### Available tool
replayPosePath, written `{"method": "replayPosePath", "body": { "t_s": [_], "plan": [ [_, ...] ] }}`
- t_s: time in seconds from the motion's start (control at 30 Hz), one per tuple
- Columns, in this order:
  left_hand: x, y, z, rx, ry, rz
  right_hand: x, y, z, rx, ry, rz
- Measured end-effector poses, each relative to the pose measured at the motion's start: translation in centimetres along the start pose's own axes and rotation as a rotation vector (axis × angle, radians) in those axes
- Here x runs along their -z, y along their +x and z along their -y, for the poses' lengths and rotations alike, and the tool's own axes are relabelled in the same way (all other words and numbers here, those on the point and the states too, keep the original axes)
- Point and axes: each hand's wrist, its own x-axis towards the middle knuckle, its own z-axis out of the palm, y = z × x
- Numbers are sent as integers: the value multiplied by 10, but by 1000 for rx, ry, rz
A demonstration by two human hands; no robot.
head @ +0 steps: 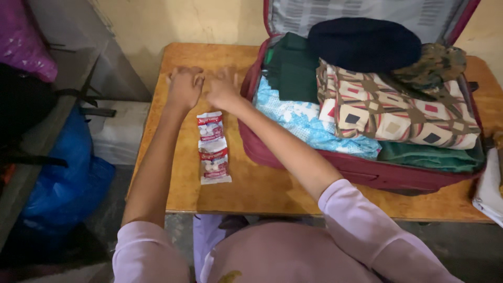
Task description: The person packs a suitcase by placing folded clothes, a hat, a tube of cream, a red cable, a small packet, and several sachets inside. The person then closes the suitcase.
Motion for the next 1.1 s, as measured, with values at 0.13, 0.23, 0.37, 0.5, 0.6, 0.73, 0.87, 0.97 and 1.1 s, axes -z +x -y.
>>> {"method": "replayPosePath", "body": {
  "t_s": [0.13,0.23,0.37,0.5,0.6,0.73,0.87,0.97,1.1],
  "plan": [
    [-5,-11,12,54,-26,105,-53,27,-26,36,193,156],
    [-14,-21,21,56,-135,98,-72,34,-46,88,236,197],
    [-29,-35,23,130,-96,214,-72,33,-50,172,203,191],
    [-38,-55,21,148,-77,235,-73,32,-48,96,95,320],
    [-44,-67,24,247,-168,279,-84,37,-53,93,18,354],
    [-57,-75,42,204,-157,261,-90,39,-53,152,-101,438],
    [-68,-83,58,211,-352,246,-87,32,-44,151,-186,502],
    [-65,-82,56,228,-363,257,-80,25,-33,55,-259,690],
    [-67,-80,57,262,-418,292,-67,17,-25,69,-238,703]
  ]
}}
